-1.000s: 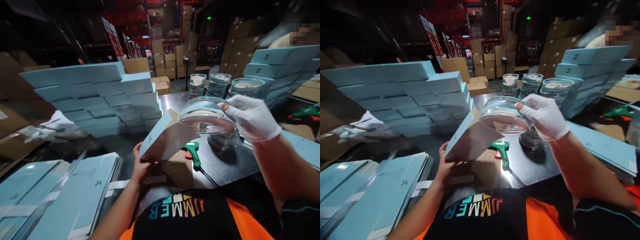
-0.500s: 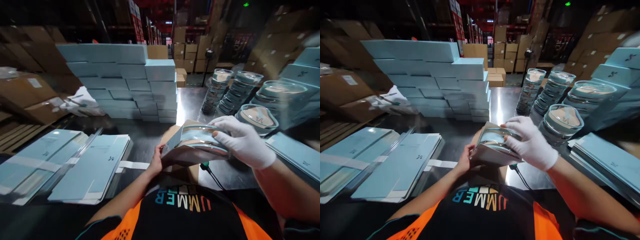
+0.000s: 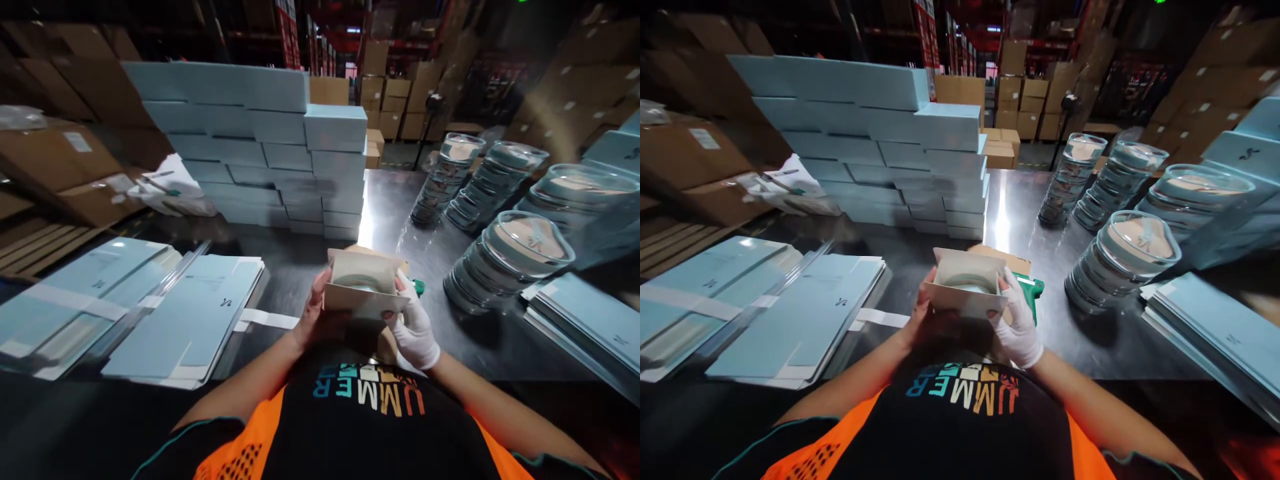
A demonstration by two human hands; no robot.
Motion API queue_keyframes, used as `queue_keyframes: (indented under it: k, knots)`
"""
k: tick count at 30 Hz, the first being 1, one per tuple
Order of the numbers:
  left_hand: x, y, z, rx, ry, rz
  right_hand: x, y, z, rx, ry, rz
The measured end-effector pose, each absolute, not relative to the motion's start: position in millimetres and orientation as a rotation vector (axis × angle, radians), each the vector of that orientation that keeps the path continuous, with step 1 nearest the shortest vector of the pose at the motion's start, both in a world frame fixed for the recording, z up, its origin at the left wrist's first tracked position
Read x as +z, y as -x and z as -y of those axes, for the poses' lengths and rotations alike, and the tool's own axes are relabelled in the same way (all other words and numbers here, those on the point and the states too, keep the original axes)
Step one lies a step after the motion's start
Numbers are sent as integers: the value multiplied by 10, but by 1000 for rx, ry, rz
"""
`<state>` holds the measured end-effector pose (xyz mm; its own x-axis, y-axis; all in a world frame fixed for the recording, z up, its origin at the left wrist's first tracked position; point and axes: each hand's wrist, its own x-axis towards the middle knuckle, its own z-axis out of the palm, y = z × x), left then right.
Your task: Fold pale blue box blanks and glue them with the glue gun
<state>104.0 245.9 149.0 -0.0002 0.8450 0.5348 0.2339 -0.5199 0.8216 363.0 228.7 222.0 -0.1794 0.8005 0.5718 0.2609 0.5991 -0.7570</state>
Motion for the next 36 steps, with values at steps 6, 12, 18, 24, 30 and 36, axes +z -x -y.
queue_keyframes:
  k: [6,12,18,24,30,36]
  knots:
    - [1917,-1052,-2466,1684,-1890,-920,2457,-3298,-2477,694,993,1564]
    - [1905,-940,-2363,1863,-2002,-913,2447,-3211,-2516,549,1046,1373]
    - [2333,591,-2294,1274,-1690,-2313,2472,-3268,-2606,520,1011,1413]
    - [2465,2190,-2017,735,-977,-2824,2445,-3283,-2617,625,1066,1404]
    - [2151,2539,-1891,396,-994,-2820,2454,-3306,-2580,528,1093,1463]
    - [2240,2548,-1915,248,-1127,-2829,2413,-3312,-2621,559,1075,1458]
